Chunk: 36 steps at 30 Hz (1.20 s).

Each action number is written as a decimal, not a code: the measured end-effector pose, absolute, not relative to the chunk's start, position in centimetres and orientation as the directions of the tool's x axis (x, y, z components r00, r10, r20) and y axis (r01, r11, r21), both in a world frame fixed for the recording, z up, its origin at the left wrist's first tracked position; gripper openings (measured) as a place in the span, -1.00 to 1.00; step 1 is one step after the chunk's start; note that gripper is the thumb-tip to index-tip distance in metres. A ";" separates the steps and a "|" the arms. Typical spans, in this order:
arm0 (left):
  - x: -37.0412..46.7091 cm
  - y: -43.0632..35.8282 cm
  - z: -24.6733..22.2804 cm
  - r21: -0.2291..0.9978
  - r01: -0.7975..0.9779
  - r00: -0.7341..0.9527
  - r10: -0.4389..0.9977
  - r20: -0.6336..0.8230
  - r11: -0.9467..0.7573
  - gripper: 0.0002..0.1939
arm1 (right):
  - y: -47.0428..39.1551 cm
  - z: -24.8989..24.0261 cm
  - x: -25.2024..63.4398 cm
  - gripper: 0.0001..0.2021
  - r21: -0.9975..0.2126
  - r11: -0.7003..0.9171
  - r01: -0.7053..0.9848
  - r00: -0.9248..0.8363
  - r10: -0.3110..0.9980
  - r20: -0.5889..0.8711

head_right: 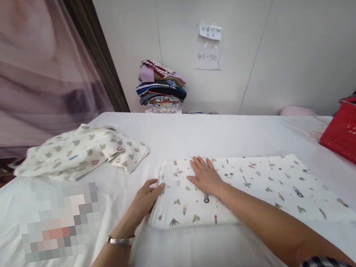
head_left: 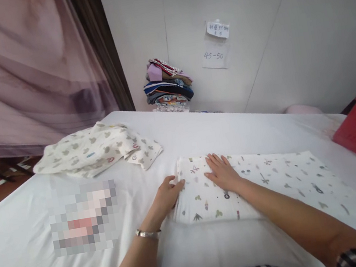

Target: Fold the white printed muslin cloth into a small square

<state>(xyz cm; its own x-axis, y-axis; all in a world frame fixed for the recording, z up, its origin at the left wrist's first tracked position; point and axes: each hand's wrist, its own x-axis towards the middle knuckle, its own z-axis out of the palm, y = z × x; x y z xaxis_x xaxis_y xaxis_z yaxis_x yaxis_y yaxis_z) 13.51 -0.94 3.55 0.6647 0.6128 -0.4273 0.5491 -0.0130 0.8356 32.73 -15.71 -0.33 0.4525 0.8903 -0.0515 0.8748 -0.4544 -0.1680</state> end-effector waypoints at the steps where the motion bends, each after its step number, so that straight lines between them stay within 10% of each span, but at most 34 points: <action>1: 13.6 -0.9 3.4 0.840 0.542 0.662 0.607 -0.440 0.019 -0.34 | -15.5 -0.4 32.7 -0.29 -0.174 -0.453 0.875 0.451 0.891 -0.049; 16: 15.2 -1.4 3.9 0.895 0.401 0.583 0.699 -0.414 0.196 -0.32 | -21.8 2.6 33.1 -0.34 -0.307 -0.458 0.834 0.492 0.870 0.038; 26: 17.3 -0.2 4.4 0.866 0.471 0.589 0.669 -0.453 0.171 -0.13 | -43.9 4.0 44.0 -0.45 -0.246 -0.966 0.078 0.996 0.086 -0.022; 36: 18.0 2.0 2.7 0.856 0.515 0.590 0.742 -0.319 -0.042 -0.13 | -48.0 3.9 46.7 -0.43 -0.500 -0.839 -0.215 0.913 0.009 -0.407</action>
